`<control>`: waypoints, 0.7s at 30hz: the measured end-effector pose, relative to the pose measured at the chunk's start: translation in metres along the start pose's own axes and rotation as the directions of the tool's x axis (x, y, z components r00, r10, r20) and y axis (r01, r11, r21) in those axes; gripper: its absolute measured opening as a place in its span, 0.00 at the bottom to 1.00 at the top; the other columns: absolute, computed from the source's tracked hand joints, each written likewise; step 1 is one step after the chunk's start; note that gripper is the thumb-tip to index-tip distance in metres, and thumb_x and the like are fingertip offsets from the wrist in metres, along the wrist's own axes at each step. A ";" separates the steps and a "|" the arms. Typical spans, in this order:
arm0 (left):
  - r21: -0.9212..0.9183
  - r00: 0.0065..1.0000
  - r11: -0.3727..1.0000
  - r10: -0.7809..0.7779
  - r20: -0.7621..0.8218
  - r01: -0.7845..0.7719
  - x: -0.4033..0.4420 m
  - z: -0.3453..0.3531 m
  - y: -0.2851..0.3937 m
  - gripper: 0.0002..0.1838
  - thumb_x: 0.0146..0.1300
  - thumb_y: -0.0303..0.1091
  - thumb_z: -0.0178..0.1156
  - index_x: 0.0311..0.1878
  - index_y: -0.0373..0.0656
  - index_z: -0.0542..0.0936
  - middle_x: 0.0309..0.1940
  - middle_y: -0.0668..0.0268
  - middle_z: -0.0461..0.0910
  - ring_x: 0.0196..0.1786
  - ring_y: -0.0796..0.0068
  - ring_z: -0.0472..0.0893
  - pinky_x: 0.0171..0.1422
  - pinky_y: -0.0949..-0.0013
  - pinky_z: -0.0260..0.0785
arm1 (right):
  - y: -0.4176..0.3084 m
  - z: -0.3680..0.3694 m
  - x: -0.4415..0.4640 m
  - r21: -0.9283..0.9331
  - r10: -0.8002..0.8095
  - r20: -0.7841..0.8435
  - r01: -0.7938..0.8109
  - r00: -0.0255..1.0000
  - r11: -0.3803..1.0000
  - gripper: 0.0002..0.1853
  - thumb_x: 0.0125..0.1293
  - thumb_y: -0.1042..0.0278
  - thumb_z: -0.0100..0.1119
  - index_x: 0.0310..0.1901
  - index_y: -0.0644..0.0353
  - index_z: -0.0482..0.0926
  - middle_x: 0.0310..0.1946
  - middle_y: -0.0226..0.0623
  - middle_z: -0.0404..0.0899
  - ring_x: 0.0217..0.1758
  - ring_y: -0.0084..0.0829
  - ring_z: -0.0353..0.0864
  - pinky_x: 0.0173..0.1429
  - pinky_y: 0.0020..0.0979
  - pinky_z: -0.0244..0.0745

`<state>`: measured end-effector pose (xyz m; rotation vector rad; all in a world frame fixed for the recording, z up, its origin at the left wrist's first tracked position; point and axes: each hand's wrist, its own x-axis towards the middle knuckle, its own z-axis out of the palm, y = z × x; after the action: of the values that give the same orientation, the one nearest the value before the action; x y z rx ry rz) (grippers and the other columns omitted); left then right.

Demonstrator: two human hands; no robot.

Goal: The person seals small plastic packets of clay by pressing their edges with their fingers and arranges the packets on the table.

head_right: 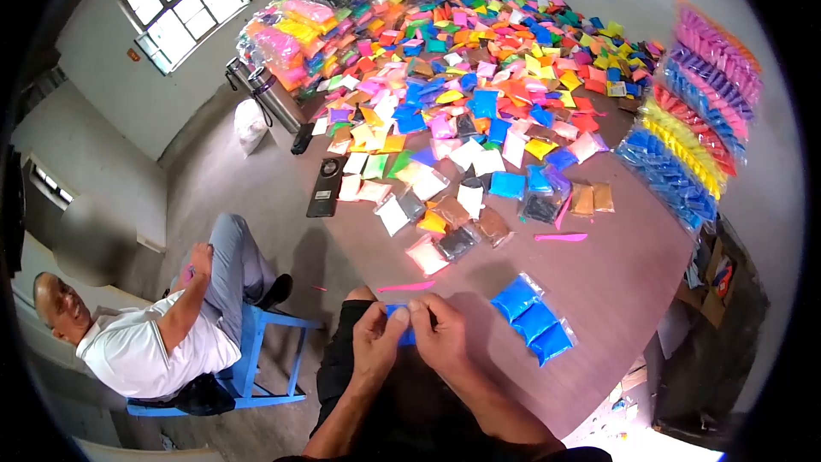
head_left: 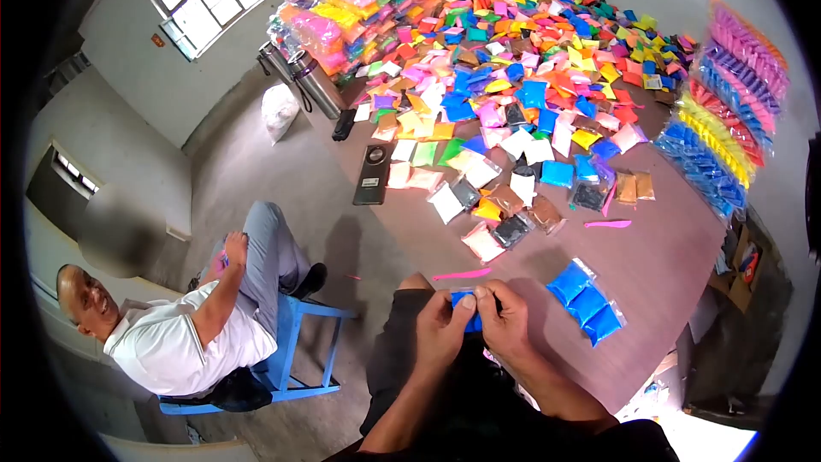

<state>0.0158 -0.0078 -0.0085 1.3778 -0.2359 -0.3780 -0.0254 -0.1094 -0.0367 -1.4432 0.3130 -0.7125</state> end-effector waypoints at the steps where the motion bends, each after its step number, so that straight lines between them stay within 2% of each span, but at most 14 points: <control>1: -0.014 0.999 1.000 0.028 0.021 -0.027 0.000 -0.003 -0.008 0.07 0.73 0.31 0.63 0.42 0.37 0.81 0.33 0.74 0.79 0.36 0.87 0.74 0.40 0.77 0.68 | 0.002 -0.001 -0.001 0.014 -0.003 0.018 0.002 1.000 1.000 0.09 0.74 0.72 0.59 0.35 0.65 0.80 0.23 0.29 0.75 0.29 0.17 0.71 0.33 0.27 0.70; 3: 0.194 0.995 0.976 0.098 0.012 -0.099 0.003 -0.007 -0.012 0.07 0.72 0.31 0.64 0.39 0.38 0.81 0.30 0.76 0.76 0.33 0.88 0.71 0.36 0.77 0.66 | 0.013 0.001 -0.005 -0.045 -0.015 -0.059 0.012 0.998 0.999 0.09 0.74 0.72 0.57 0.34 0.66 0.79 0.23 0.34 0.75 0.29 0.20 0.72 0.34 0.31 0.72; 5: 0.222 0.992 0.968 0.123 0.002 -0.121 0.001 -0.006 -0.011 0.06 0.72 0.31 0.64 0.39 0.38 0.81 0.27 0.75 0.75 0.31 0.87 0.71 0.33 0.76 0.66 | -0.001 -0.003 -0.001 -0.145 0.006 0.008 -0.005 1.000 0.989 0.11 0.75 0.71 0.54 0.34 0.66 0.78 0.23 0.37 0.76 0.29 0.21 0.73 0.34 0.33 0.72; 6: 0.275 0.979 0.942 0.202 -0.014 -0.191 0.002 -0.005 -0.016 0.07 0.72 0.31 0.64 0.41 0.37 0.82 0.26 0.75 0.76 0.30 0.87 0.72 0.32 0.77 0.66 | -0.004 0.000 -0.001 -0.166 -0.015 -0.013 0.013 1.000 0.986 0.11 0.76 0.71 0.53 0.34 0.66 0.77 0.24 0.38 0.75 0.29 0.22 0.72 0.34 0.33 0.72; 10: 0.182 0.991 0.975 0.133 -0.013 -0.128 0.000 -0.007 -0.022 0.08 0.72 0.32 0.64 0.42 0.36 0.82 0.27 0.73 0.79 0.31 0.88 0.74 0.34 0.78 0.68 | -0.005 0.000 -0.002 -0.143 -0.047 -0.009 0.046 0.999 0.989 0.12 0.77 0.70 0.53 0.33 0.65 0.75 0.23 0.34 0.73 0.29 0.19 0.69 0.33 0.30 0.68; 12: 0.015 0.995 0.995 0.096 -0.004 -0.096 0.003 -0.007 -0.022 0.08 0.73 0.33 0.64 0.44 0.36 0.82 0.29 0.73 0.80 0.32 0.88 0.74 0.35 0.78 0.69 | -0.001 0.000 0.000 -0.112 -0.037 -0.006 0.036 0.999 0.993 0.13 0.77 0.69 0.53 0.33 0.65 0.73 0.22 0.31 0.70 0.29 0.18 0.66 0.32 0.28 0.66; 16: 0.042 0.992 0.992 0.118 0.043 -0.120 0.004 -0.014 -0.027 0.09 0.73 0.33 0.63 0.45 0.36 0.82 0.29 0.73 0.80 0.32 0.88 0.75 0.36 0.78 0.69 | 0.001 0.001 -0.003 -0.141 -0.043 -0.008 0.041 0.999 0.989 0.13 0.77 0.68 0.53 0.32 0.64 0.72 0.22 0.30 0.69 0.29 0.17 0.65 0.32 0.28 0.64; 18: 0.130 0.983 0.975 0.173 0.057 -0.179 0.005 -0.015 -0.026 0.09 0.73 0.33 0.63 0.45 0.36 0.82 0.29 0.74 0.79 0.32 0.88 0.75 0.36 0.78 0.69 | -0.004 0.001 -0.002 -0.165 -0.040 0.006 0.041 0.999 0.985 0.14 0.77 0.68 0.53 0.32 0.65 0.72 0.22 0.31 0.69 0.29 0.18 0.65 0.32 0.29 0.65; 21: 0.094 0.985 0.982 0.154 0.078 -0.161 0.005 -0.018 -0.026 0.10 0.73 0.34 0.64 0.47 0.36 0.81 0.30 0.75 0.80 0.33 0.88 0.75 0.37 0.79 0.69 | -0.004 0.004 -0.004 -0.142 -0.031 0.002 0.031 1.000 0.989 0.13 0.78 0.68 0.53 0.33 0.65 0.73 0.23 0.32 0.72 0.30 0.19 0.67 0.34 0.30 0.67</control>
<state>0.0240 0.0025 -0.0375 1.4342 -0.4248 -0.2857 -0.0269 -0.1041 -0.0336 -1.5855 0.3476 -0.7269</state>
